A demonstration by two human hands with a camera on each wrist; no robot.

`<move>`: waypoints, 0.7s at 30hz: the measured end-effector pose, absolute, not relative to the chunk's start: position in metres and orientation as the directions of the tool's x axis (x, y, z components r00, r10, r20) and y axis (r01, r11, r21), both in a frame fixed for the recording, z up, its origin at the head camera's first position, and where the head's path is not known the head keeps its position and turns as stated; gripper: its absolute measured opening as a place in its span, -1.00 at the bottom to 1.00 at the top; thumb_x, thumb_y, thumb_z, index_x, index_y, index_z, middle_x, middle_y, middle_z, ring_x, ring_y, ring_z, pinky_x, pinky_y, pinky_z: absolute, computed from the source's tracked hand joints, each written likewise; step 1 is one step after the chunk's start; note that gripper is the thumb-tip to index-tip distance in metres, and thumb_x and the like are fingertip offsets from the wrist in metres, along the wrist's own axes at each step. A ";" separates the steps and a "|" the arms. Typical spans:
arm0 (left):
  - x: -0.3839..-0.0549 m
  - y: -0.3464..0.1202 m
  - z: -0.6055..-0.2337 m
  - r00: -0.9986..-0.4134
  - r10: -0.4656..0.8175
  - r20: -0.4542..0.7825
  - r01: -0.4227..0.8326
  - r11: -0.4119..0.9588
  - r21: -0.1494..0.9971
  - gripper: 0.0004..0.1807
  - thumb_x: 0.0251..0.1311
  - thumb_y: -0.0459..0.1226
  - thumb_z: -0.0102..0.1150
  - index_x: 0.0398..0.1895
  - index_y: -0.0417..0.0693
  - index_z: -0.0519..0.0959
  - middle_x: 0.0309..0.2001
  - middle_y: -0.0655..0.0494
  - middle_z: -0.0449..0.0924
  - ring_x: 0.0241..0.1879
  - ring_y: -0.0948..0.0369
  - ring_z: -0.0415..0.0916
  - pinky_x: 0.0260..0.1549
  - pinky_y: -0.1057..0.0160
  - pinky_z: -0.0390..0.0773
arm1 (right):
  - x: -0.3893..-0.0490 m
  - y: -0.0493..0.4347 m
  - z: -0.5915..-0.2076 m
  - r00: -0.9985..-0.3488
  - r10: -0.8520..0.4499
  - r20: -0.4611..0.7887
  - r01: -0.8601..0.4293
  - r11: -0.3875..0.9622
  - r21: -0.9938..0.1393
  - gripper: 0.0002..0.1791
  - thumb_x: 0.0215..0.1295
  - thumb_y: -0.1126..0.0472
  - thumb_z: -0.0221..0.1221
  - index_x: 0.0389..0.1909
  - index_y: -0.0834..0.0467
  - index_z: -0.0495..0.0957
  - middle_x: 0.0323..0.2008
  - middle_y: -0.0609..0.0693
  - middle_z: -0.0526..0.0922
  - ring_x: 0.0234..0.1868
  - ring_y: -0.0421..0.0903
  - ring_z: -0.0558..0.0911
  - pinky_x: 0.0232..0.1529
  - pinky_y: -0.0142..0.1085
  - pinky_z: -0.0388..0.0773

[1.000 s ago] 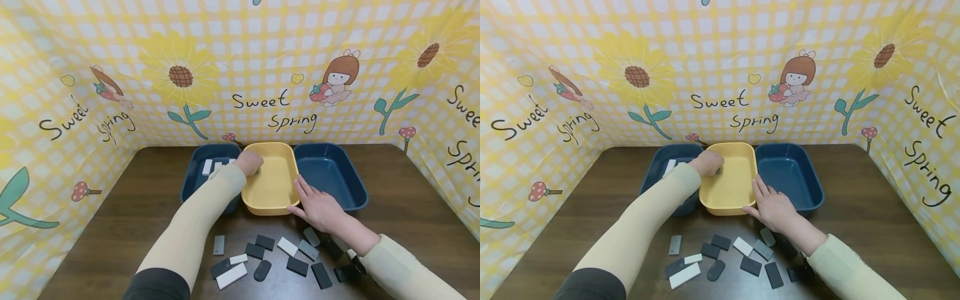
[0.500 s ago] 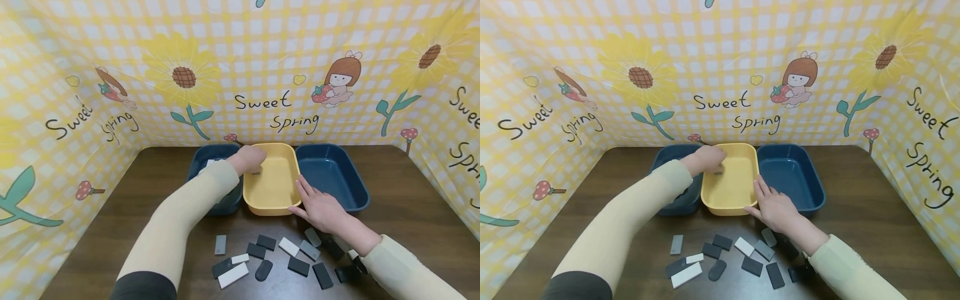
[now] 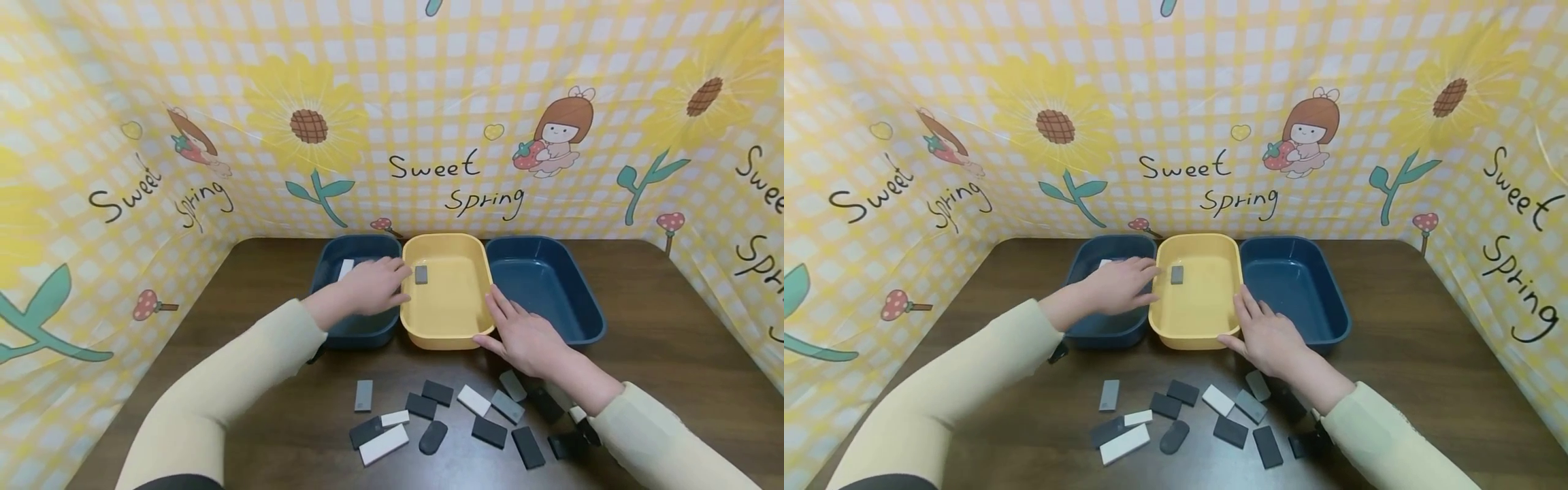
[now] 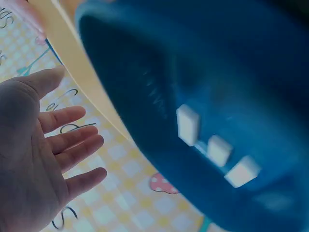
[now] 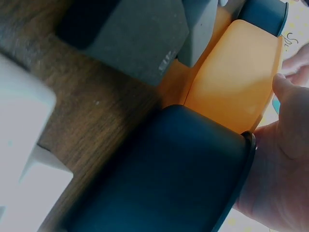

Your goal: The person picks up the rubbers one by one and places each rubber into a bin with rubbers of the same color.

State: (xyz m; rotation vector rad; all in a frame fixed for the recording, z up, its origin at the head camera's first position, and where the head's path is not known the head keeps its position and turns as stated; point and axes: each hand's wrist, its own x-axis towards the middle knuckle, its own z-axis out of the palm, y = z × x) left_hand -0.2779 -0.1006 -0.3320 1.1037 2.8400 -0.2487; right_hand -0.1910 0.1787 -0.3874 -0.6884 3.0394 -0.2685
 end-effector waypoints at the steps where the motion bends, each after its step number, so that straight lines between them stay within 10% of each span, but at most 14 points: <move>1: -0.273 -0.107 -0.335 -0.745 0.655 -0.126 0.666 0.740 -0.095 -0.39 0.40 0.08 -0.03 0.32 -0.14 0.37 0.25 -0.08 0.40 0.21 0.04 0.35 0.13 0.05 0.41 | -0.191 0.179 -0.387 -0.903 -0.429 0.029 -0.428 0.888 -0.169 -0.10 0.39 -0.24 0.01 0.46 0.35 0.06 0.47 0.28 0.02 0.29 0.33 0.32 0.11 0.16 0.40; 11: -0.226 -0.174 -0.361 -0.820 0.572 -0.003 0.566 0.813 0.140 -0.44 0.42 0.07 -0.06 0.26 -0.13 0.46 0.23 -0.08 0.45 0.23 0.02 0.38 0.16 -0.02 0.37 | -0.188 0.173 -0.384 -0.879 -0.463 0.115 -0.476 0.865 -0.155 -0.09 0.35 -0.27 0.04 0.45 0.31 0.13 0.48 0.24 0.03 0.43 0.26 0.09 0.21 0.18 0.26; 21: -0.211 -0.211 -0.381 -0.837 0.547 -0.019 0.531 0.820 0.211 -0.52 0.37 0.08 0.02 0.11 -0.05 0.58 0.01 0.08 0.63 0.02 0.13 0.55 0.13 -0.02 0.41 | -0.170 0.132 -0.373 -0.728 -0.636 0.257 -0.672 0.736 -0.084 -0.24 0.35 -0.26 0.06 0.35 0.20 0.34 0.37 0.16 0.31 0.30 0.12 0.37 0.17 0.05 0.39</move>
